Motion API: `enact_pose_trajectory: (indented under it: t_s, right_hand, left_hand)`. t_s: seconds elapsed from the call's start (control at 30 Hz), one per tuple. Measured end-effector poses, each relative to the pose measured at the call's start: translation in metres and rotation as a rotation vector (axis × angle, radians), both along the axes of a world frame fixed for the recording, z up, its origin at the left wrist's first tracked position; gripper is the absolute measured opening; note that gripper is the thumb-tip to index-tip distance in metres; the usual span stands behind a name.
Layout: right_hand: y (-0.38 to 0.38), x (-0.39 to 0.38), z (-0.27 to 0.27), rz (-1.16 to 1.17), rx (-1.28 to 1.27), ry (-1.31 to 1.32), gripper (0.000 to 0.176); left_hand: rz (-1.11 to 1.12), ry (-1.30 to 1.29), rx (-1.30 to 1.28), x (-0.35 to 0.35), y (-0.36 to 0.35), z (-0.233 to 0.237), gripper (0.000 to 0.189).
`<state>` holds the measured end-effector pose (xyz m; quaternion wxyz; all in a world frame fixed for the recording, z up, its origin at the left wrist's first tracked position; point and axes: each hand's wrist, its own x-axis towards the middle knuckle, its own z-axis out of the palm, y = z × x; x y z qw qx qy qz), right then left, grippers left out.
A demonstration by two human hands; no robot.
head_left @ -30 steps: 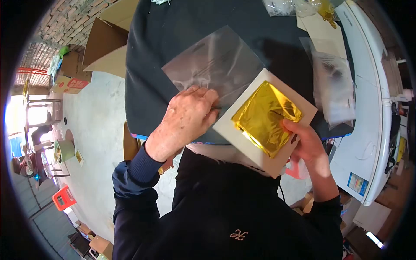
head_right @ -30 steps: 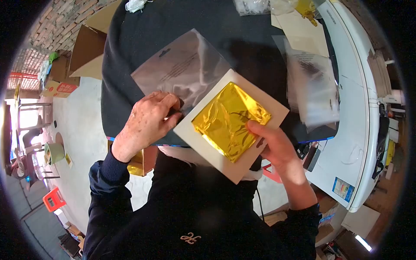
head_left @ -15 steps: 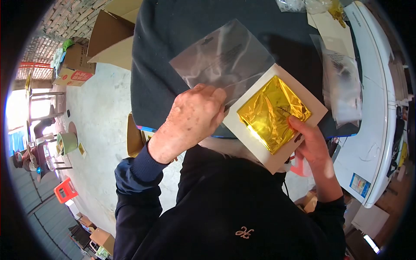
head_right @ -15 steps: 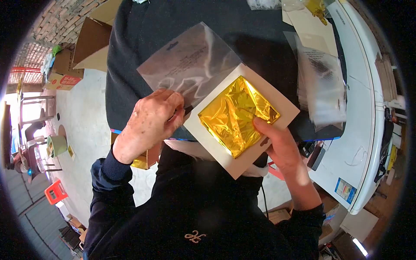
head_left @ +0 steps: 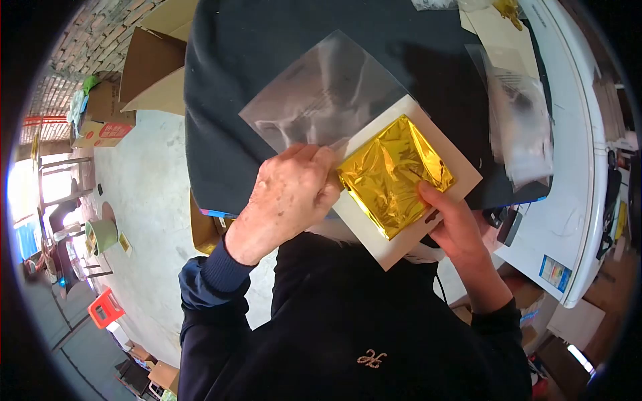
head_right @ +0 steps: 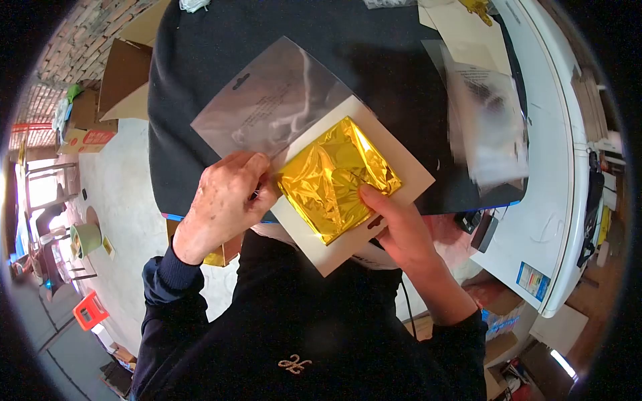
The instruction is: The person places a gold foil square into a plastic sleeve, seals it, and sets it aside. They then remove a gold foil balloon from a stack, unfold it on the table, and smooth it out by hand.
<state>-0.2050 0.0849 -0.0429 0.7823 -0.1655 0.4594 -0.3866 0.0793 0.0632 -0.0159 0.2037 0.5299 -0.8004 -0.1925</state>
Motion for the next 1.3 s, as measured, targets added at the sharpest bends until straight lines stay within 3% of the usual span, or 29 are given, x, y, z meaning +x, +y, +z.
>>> enact_pose_trajectory:
  t_s: [0.1,0.3,0.4,0.5,0.7,1.13,1.3]
  right_hand:
    - [-0.004,0.006,0.008,0.004,-0.004,-0.004,0.046]
    - [-0.002,0.008,-0.001,0.004,-0.019,0.108,0.041]
    - [-0.008,0.011,0.004,0.002,-0.007,0.094,0.041]
    - [-0.016,0.020,0.016,-0.035,-0.028,0.056,0.042]
    - [-0.022,0.021,0.012,-0.017,-0.010,-0.014,0.043]
    - [-0.034,0.033,0.017,-0.046,0.003,0.024,0.048]
    - [-0.042,0.040,0.018,-0.077,-0.053,0.030,0.049]
  left_hand:
    - [-0.014,0.033,-0.081,-0.002,0.000,-0.001,0.008]
    - [-0.019,-0.161,-0.236,-0.004,-0.010,-0.015,0.006]
    - [0.011,-0.181,-0.239,-0.009,-0.013,-0.014,0.018]
    - [-0.018,-0.189,-0.216,-0.005,-0.020,-0.012,0.003]
    - [-0.002,-0.085,-0.095,0.001,-0.025,0.011,0.014]
    - [0.022,-0.226,-0.143,-0.018,-0.057,0.004,0.015]
    - [0.006,-0.236,-0.283,-0.027,-0.079,-0.009,0.016]
